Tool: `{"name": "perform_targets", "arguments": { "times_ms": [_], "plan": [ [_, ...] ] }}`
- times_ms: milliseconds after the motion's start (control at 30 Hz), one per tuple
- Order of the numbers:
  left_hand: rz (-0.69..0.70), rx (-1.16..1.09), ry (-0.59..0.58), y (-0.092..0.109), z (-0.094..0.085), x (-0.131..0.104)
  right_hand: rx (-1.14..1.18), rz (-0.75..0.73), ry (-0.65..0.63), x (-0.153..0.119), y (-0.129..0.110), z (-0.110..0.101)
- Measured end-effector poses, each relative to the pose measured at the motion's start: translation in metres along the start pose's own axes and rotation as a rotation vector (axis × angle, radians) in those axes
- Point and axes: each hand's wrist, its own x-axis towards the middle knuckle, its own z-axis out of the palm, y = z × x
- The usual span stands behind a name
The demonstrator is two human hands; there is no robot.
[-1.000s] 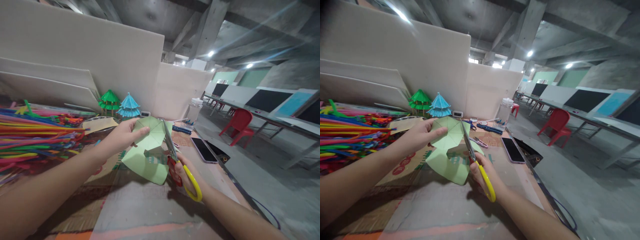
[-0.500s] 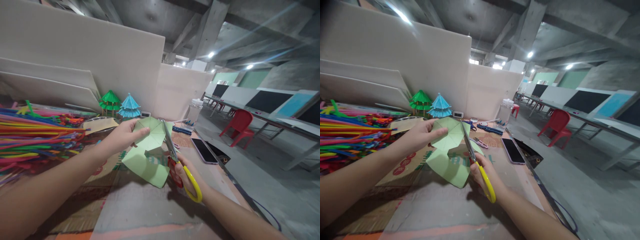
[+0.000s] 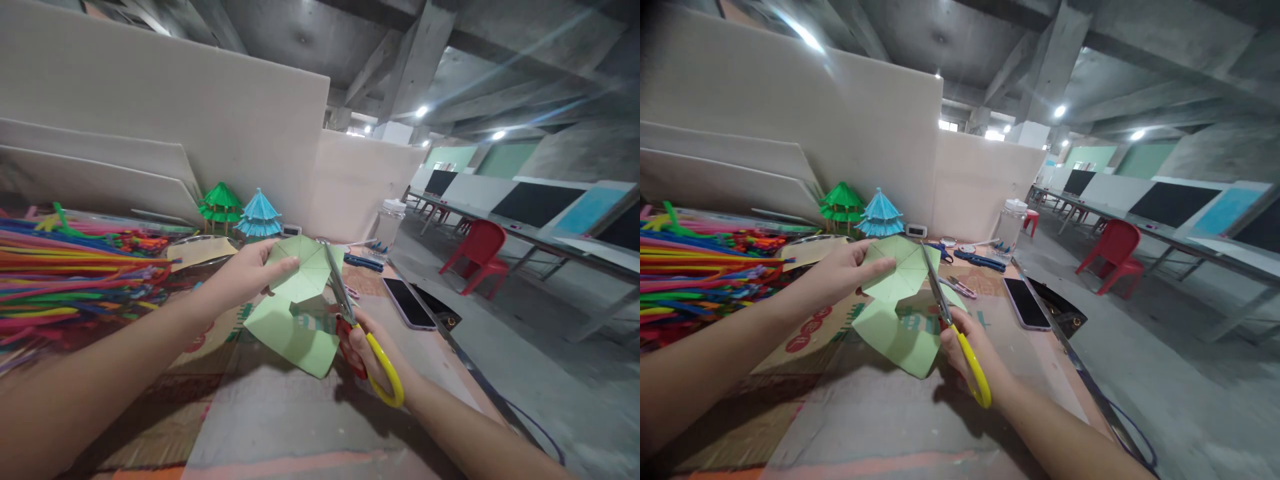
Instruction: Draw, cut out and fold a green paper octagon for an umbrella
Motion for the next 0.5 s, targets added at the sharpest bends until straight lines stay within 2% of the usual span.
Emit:
{"name": "perform_targets", "arguments": {
  "times_ms": [500],
  "plan": [
    [0.010,-0.014,-0.013,-0.0032,-0.0016,0.0014,0.019,0.000,0.037,0.0009,0.0023,-0.0005]
  ]
}}
